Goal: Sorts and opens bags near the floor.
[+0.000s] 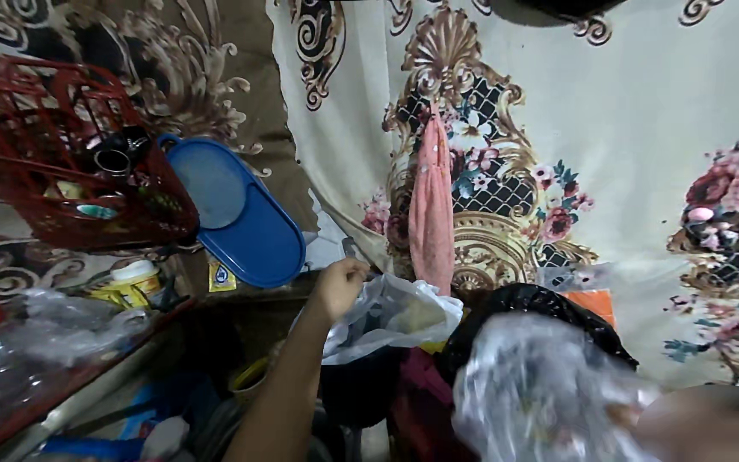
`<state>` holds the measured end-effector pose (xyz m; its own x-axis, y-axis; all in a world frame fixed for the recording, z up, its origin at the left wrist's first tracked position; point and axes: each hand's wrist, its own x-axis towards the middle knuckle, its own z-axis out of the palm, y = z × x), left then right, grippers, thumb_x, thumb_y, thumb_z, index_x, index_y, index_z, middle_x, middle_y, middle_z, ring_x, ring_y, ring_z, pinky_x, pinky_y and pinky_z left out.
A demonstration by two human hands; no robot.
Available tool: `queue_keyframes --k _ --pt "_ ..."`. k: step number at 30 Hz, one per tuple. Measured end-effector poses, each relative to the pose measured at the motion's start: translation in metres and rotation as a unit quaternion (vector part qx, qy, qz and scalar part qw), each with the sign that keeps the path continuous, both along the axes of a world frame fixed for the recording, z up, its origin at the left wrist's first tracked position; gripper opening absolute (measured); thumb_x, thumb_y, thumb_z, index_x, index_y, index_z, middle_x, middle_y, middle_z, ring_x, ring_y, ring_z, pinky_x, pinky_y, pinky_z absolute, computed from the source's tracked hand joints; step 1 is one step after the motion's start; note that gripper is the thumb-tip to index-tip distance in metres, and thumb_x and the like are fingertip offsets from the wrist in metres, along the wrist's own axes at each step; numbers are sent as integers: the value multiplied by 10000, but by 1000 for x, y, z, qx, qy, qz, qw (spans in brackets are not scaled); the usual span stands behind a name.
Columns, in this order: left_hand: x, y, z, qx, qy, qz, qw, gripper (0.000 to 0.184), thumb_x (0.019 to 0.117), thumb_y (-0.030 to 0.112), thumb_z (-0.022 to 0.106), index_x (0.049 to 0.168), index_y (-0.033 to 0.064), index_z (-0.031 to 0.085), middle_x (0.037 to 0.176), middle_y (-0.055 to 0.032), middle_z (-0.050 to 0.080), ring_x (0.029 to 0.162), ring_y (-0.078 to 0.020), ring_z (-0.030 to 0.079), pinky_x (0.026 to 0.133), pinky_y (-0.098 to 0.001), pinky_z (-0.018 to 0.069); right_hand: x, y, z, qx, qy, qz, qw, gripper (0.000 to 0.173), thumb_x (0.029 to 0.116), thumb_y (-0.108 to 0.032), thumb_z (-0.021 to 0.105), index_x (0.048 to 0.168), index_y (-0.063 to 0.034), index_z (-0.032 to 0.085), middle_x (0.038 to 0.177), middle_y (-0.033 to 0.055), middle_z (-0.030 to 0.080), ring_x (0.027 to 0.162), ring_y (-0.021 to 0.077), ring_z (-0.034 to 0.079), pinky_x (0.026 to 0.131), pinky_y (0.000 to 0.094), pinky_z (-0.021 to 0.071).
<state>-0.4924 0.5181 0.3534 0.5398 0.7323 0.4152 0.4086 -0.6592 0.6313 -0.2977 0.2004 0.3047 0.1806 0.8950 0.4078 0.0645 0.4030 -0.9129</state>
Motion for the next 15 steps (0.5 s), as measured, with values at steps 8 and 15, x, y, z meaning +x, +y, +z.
queue_keyframes --k 8,15 --pt "-14 -29 -22 -87 66 3 994 230 1046 86 542 1209 -37 648 1104 -204 673 981 -274 645 905 -465 524 -57 103 126 68 179 -94 977 215 1072 -290 491 1090 -161 662 812 -32 709 686 49 687 591 246 599" --pt "-5 15 -59 -41 230 109 966 556 954 219 689 1430 -20 531 1438 -230 555 1361 -342 511 1149 -501 388 -59 232 63 -90 157 -96 979 380 1028 -285 614 1278 1 600 1084 178 687 946 275 684 829 489 576"
